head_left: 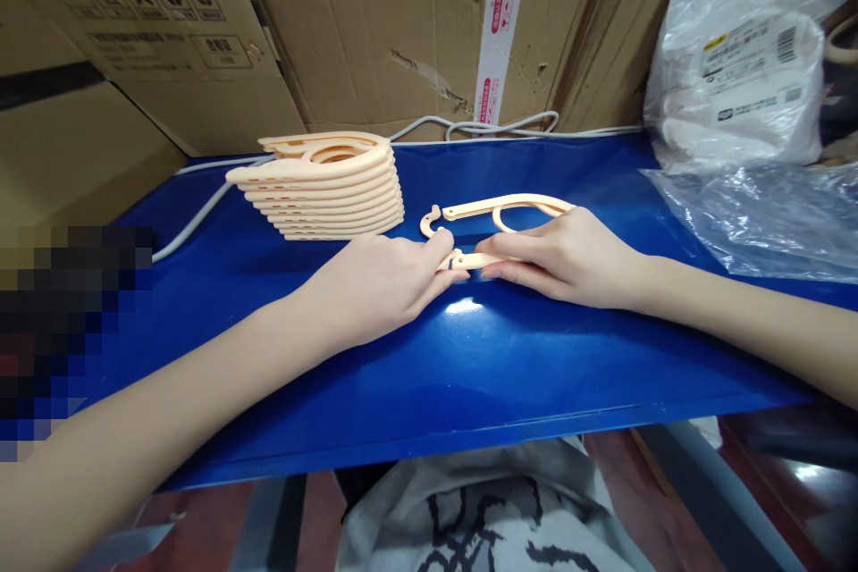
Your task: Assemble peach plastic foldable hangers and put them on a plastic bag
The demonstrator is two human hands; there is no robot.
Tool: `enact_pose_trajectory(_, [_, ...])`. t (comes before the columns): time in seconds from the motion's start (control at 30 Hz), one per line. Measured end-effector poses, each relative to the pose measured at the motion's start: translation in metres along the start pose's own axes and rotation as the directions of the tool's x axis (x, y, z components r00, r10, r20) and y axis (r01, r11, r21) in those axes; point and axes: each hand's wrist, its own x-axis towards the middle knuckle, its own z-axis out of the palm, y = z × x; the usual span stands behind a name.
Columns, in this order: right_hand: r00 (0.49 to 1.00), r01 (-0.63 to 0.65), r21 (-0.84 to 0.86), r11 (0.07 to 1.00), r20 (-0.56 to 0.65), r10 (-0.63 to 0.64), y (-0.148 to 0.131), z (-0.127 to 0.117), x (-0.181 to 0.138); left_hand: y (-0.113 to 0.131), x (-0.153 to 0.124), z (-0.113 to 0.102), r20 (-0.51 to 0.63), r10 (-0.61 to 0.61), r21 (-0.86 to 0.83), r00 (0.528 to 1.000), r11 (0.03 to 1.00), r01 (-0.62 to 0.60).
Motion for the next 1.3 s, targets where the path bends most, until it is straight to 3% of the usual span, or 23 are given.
enact_pose_trajectory(0.2, [0.999,-0.038,0.105,0.994,0.039,0.034,-0.0017,-0.0016,0.0017,0.0007,-0.0022,0.0003,-0.014,0.029,0.193,0.999,0.981,-0.026])
enact_pose_trajectory(0.43, [1.0,-0.014,0.036,0.999,0.011,0.013,-0.0017,-0.0025,0.0011,-0.0008,-0.0016,0.0013,-0.017,0.009,-0.004,1.0,1.0,-0.009])
enact_pose_trajectory(0.6, [0.999,-0.003,-0.036,0.999,0.035,0.004,0.0,-0.0012,-0.0001,0.0001,-0.0003,0.0014,0.021,0.003,-0.014,1.0,1.0,-0.003])
enact_pose_trajectory(0.97, [0.998,-0.043,0.2,0.979,0.061,0.031,-0.003,-0.005,0.0047,0.0028,-0.0058,0.0024,-0.105,0.117,0.273,0.988,0.958,-0.085])
enact_pose_trajectory(1.13, [0.996,-0.05,0.232,0.972,0.083,0.032,-0.002,-0.0059,0.0048,0.0028,-0.0064,0.0028,-0.204,0.162,0.278,0.965,0.955,-0.102])
enact_pose_trajectory(1.3, [0.995,-0.05,0.126,0.991,0.095,0.038,-0.0005,-0.0037,0.0032,0.001,-0.0044,0.0032,-0.225,0.151,0.192,0.963,0.976,-0.108])
